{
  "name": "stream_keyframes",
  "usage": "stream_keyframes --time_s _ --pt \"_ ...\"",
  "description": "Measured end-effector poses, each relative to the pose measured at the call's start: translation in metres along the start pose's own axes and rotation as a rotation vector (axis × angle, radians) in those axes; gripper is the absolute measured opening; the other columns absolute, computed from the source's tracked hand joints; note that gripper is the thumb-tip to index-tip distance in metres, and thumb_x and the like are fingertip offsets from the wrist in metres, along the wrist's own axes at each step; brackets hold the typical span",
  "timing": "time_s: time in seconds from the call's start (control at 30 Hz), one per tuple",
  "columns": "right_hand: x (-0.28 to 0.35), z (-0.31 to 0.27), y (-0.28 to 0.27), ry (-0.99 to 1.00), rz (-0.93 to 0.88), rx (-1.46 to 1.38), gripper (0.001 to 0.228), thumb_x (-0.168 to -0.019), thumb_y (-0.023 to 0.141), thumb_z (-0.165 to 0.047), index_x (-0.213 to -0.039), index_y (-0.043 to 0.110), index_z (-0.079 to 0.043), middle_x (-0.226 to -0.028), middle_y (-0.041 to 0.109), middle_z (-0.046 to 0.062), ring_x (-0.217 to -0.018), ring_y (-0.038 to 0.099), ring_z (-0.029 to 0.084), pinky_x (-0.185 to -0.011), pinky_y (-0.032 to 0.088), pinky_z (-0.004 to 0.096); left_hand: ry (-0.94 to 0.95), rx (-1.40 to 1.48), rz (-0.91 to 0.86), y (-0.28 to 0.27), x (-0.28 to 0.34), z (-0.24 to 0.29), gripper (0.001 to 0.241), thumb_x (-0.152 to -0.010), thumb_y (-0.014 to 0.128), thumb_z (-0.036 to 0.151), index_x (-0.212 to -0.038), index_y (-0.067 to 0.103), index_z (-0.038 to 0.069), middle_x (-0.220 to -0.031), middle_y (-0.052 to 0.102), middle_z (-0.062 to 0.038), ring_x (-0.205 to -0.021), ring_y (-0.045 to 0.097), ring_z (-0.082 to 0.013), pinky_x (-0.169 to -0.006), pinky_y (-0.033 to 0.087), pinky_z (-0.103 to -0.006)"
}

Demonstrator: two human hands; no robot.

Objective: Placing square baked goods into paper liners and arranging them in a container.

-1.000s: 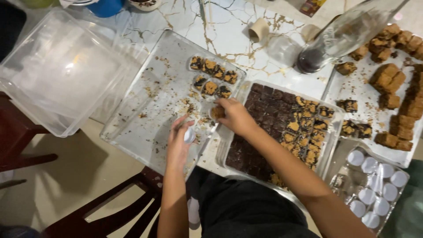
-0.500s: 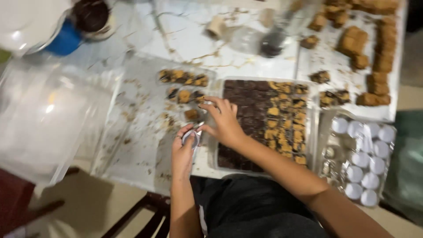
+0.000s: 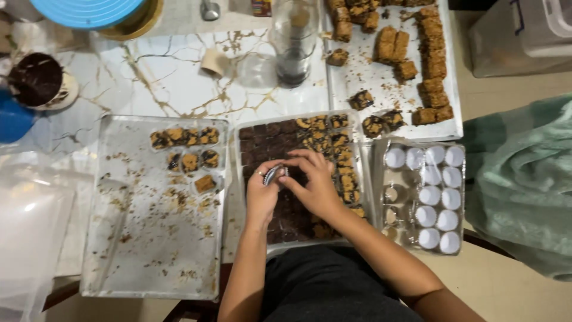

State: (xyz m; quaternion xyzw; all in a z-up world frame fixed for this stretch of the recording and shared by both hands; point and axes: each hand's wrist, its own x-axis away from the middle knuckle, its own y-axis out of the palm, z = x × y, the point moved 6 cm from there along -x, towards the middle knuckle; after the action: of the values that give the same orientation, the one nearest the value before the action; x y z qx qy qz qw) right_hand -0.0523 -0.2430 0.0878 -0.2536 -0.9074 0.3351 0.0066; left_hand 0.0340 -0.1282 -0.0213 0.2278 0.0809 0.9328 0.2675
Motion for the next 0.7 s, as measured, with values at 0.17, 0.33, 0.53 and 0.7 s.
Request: stream_keyframes --time_s 0.17,0.33,0.53,0.7 --pt "-0.004 0.038 -0.024 0.080 0.051 -0.095 0.030 -0.083 0.085 -0.021 -0.109 0.074 -0.011 -0.130 0.065 0.008 -0.125 0.060 0.026 -0.106 0.043 0.043 0.064 -0.011 -0.096 0.046 -0.017 -0.010 0.025 -0.095 0.055 -0.010 -0.114 0.067 0.000 -0.104 0.072 -0.006 -0.097 0.067 -0.0116 -0.087 0.054 -0.0255" --pt "-0.007 0.079 -0.038 0.244 0.144 -0.354 0.039 -0.085 0.083 -0.009 -0.119 0.065 -0.003 -0.123 0.062 0.012 -0.108 0.067 0.017 -0.091 0.058 0.032 0.027 -0.129 -0.134 0.090 -0.027 0.004 0.008 -0.096 0.061 -0.008 -0.102 0.065 -0.004 -0.103 0.076 -0.012 -0.097 0.073 -0.0167 -0.083 0.058 -0.0278" --pt "0.006 0.131 -0.030 0.424 0.139 -0.830 0.049 -0.088 0.078 0.000 -0.132 0.056 -0.001 -0.105 0.071 0.009 -0.097 0.068 0.015 -0.082 0.057 0.026 0.057 0.008 -0.174 0.117 -0.039 0.006 0.002 -0.095 0.066 -0.003 -0.093 0.066 -0.003 -0.097 0.077 -0.016 -0.092 0.076 -0.0197 -0.083 0.062 -0.0285" --pt "0.009 0.125 -0.036 0.400 0.171 -0.925 0.051 -0.084 0.077 0.004 -0.130 0.054 0.000 -0.112 0.067 0.004 -0.104 0.066 0.012 -0.092 0.059 0.029 0.016 0.051 -0.119 0.116 -0.041 -0.008 0.021 -0.093 0.079 0.012 -0.087 0.065 -0.002 -0.088 0.073 -0.008 -0.081 0.068 -0.0122 -0.067 0.054 -0.0272"
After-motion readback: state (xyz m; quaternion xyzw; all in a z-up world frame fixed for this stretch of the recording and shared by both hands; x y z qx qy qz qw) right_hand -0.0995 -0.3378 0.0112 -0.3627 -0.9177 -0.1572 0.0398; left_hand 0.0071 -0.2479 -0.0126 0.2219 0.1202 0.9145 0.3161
